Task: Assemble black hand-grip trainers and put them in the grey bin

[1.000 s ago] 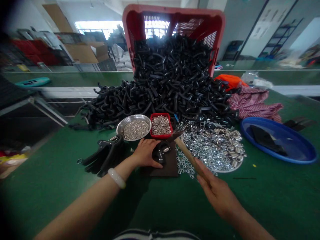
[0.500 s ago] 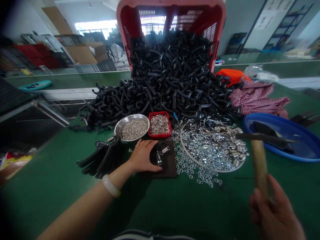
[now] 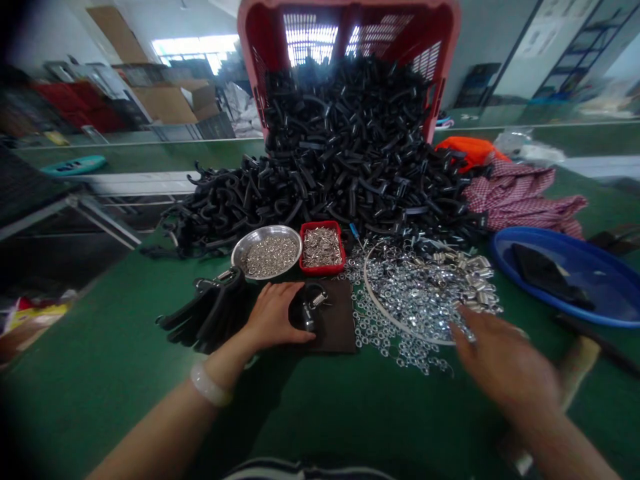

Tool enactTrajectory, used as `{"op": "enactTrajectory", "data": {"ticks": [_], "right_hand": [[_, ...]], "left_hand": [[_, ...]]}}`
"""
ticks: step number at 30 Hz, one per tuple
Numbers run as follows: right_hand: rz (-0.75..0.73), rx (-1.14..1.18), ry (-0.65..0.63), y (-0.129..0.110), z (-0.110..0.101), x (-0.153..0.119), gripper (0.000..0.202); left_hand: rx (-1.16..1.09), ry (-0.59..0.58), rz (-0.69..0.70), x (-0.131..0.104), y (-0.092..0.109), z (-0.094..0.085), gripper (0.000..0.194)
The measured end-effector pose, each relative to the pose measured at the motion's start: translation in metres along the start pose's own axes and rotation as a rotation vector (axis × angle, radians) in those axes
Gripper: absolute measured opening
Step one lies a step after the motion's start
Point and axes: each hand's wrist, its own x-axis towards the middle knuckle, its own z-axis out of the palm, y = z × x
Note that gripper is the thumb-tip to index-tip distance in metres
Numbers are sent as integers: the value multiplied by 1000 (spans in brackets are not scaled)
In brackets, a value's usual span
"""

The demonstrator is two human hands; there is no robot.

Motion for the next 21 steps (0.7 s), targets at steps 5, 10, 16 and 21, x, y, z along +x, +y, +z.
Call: {"op": "enactTrajectory", "data": {"ticks": [5, 10, 16, 21], "right_hand": [[-524, -31, -385, -171, 42, 54, 27], [-649, -230, -425, -199, 64, 66, 24], [-481, -164, -491, -177, 54, 79, 25], [-307, 216, -401, -166, 44, 92, 23]], "left_hand": [[12, 24, -129, -5, -7, 2, 97], [11, 1, -126, -5, -8, 3, 98], [17, -14, -7, 17, 7, 10, 100], [-3, -56, 117, 32, 8, 13, 104]]}}
